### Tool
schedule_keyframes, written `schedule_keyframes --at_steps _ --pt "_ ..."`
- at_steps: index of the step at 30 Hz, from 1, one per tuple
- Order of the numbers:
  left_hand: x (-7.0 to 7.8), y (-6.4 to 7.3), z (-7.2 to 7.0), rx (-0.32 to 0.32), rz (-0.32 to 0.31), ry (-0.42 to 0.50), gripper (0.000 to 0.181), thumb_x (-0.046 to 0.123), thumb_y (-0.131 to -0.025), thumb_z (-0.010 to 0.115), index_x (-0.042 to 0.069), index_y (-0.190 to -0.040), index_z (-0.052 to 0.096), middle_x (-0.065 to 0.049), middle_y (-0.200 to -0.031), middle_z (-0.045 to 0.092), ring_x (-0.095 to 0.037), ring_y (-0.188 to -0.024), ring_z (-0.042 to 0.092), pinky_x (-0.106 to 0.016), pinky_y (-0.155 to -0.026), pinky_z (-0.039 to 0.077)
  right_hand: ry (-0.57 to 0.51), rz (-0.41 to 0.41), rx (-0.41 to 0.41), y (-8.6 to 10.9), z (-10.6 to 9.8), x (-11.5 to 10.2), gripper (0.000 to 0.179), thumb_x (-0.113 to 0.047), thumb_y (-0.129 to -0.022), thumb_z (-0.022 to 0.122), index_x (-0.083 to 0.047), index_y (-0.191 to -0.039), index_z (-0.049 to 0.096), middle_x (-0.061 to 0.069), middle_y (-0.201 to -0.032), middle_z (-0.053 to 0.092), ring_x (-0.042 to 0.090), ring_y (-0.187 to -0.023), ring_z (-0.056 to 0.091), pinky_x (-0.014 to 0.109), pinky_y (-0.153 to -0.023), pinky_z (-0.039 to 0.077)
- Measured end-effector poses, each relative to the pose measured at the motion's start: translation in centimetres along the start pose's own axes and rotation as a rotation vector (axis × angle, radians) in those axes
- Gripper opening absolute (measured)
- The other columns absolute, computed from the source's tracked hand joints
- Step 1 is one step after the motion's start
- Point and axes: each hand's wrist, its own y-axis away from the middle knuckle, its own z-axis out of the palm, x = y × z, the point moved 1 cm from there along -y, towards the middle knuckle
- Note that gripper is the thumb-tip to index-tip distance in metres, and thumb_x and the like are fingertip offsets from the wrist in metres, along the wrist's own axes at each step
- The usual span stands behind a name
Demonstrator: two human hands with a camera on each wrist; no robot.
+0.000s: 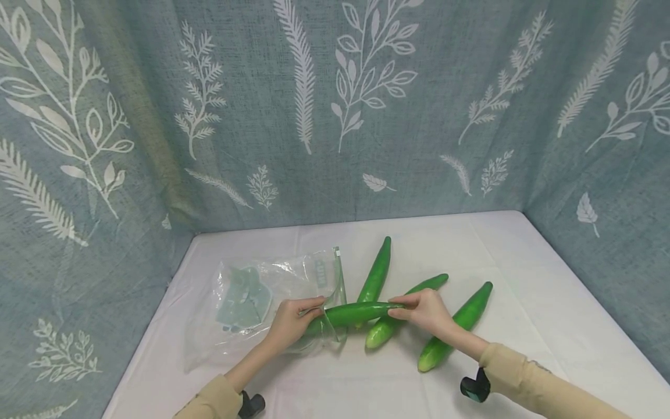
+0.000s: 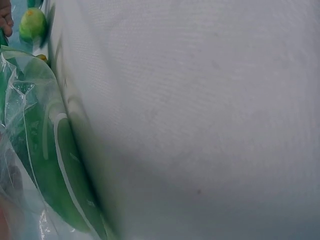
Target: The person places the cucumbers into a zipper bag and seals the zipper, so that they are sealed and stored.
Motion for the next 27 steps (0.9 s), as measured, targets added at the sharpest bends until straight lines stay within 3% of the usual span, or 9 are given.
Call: schedule_keyframes --at_steps 5,13,27 --pt "0.0 -0.1 0.0 0.005 -0.001 0.004 0.026 0.003 -0.078 0.072 -0.001 -0.103 0.071 -0.014 -0.106 0.070 -0.029 -0.097 0.069 -0.032 -0.084 0.056 0.025 -0.035 -0.014 0.0 0.7 -0.3 0.027 -0.027 -0.077 0.078 -0.011 -0.099 0.076 0.007 -0.089 0.075 0.004 -0.063 0.049 0.016 -0.056 0.040" --pt "-0.1 -0.2 0.0 0.012 -0.006 0.014 0.026 0.001 -0.078 0.072 0.000 -0.103 0.071 -0.014 -0.105 0.071 -0.030 -0.097 0.069 -0.031 -0.083 0.057 0.063 -0.182 -0.020 0.2 1.8 -0.9 0.024 -0.024 -0.079 0.076 -0.009 -0.098 0.075 0.000 -0.060 0.069 -0.002 -0.045 0.035 0.014 -0.044 0.031" --pt "-0.1 -0.5 0.0 0.057 0.008 0.014 0.025 0.000 -0.075 0.073 0.002 -0.100 0.073 -0.013 -0.100 0.072 -0.028 -0.093 0.070 -0.032 -0.080 0.058 0.033 -0.252 -0.018 0.1 4.0 -1.9 0.022 -0.019 -0.079 0.076 -0.007 -0.098 0.075 0.004 -0.071 0.073 -0.004 -0.045 0.046 0.016 -0.042 0.041"
